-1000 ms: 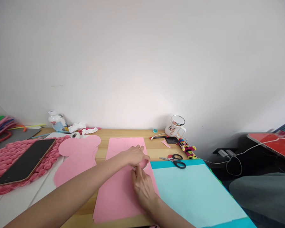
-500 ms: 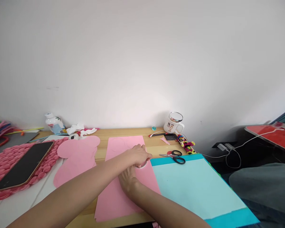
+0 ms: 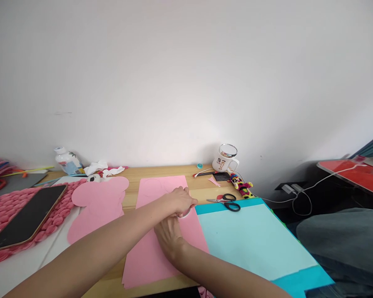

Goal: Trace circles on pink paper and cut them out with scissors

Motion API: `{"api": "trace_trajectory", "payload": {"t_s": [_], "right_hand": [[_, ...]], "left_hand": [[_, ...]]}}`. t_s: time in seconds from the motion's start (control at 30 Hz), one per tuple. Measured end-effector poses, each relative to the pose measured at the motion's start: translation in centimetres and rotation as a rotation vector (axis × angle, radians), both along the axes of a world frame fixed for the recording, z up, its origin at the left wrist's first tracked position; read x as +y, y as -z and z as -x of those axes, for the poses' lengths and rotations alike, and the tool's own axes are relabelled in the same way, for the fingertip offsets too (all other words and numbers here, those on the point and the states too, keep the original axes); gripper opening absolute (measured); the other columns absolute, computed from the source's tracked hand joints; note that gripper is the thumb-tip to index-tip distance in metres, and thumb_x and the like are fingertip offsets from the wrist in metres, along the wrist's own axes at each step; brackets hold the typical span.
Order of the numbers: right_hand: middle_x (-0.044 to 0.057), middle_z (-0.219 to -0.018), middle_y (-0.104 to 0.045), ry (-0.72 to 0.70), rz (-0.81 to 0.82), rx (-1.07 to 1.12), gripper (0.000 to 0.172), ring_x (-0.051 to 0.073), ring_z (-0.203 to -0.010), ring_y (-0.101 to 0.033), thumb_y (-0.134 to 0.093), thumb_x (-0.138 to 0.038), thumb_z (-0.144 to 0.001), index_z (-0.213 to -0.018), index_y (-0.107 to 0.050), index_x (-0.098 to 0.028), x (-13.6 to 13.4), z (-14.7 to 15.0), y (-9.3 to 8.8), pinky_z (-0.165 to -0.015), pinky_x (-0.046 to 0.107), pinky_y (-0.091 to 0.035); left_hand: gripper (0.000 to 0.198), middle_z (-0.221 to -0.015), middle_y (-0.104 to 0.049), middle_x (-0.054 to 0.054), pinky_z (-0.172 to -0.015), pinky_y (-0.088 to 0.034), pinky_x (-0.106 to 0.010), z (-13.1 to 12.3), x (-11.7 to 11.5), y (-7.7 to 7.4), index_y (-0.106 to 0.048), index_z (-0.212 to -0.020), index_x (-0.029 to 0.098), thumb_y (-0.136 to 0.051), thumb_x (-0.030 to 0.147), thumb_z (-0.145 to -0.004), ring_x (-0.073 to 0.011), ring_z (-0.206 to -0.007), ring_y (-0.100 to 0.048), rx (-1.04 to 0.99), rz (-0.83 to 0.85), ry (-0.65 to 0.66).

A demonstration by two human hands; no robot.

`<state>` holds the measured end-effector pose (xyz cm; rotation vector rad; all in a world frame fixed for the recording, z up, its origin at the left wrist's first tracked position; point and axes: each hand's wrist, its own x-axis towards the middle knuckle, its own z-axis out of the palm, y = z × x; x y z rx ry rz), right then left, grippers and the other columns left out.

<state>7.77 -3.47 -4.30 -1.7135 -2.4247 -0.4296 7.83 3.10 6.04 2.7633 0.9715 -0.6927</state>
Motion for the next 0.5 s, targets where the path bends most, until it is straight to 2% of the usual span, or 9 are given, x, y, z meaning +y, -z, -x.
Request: {"api": "trace_trajectory", "payload": {"t_s": [0.17, 0.27, 0.4, 0.5], "right_hand": [[0.023, -0.074, -0.065, 0.023, -0.028, -0.235, 0.027, 0.026, -0.061, -0.060, -0.046, 0.007, -0.062, -0.079, -0.066, -0.001, -2.1, -1.7, -0.8, -0.041, 0.029, -0.042], [0.021, -0.070, -0.063, -0.025, -0.115, -0.350, 0.027, 0.020, -0.050, -0.055, -0.044, 0.007, -0.062, -0.077, -0.065, -0.002, -2.7, -3.2, -0.6, -0.034, 0.024, -0.034], [0.017, -0.068, -0.062, -0.127, -0.207, -0.222, 0.029, 0.020, -0.049, -0.053, -0.038, 0.007, -0.065, -0.073, -0.062, -0.008, -2.8, -6.3, -0.5, -0.036, 0.027, -0.036], [0.010, -0.068, -0.061, -0.260, -0.157, 0.031, 0.027, 0.019, -0.057, -0.056, -0.037, 0.001, -0.075, -0.075, -0.060, -0.013, -2.5, -9.6, -1.9, -0.043, 0.026, -0.041]], "left_hand": [[0.044, -0.100, -0.058, -0.008, -0.071, -0.039, -0.032, -0.2, 0.4, -0.3, -0.057, -0.097, 0.028, -0.066, 0.011, -0.057, -0.0253, -0.094, -0.052, 0.011, 0.027, 0.015], [0.042, -0.100, -0.059, -0.008, -0.073, -0.039, -0.033, -0.2, 0.6, -0.2, -0.058, -0.095, 0.027, -0.065, 0.010, -0.057, -0.0257, -0.097, -0.052, -0.001, 0.024, 0.026], [0.045, -0.092, -0.060, -0.008, -0.076, -0.039, -0.034, -0.1, 0.7, 0.3, -0.058, -0.096, 0.026, -0.065, 0.009, -0.055, -0.0268, -0.100, -0.050, -0.011, 0.020, 0.049], [0.043, -0.093, -0.059, -0.007, -0.077, -0.039, -0.035, 0.2, 0.6, 0.7, -0.057, -0.099, 0.028, -0.063, 0.014, -0.059, -0.0262, -0.099, -0.050, -0.043, 0.006, 0.026]]}}
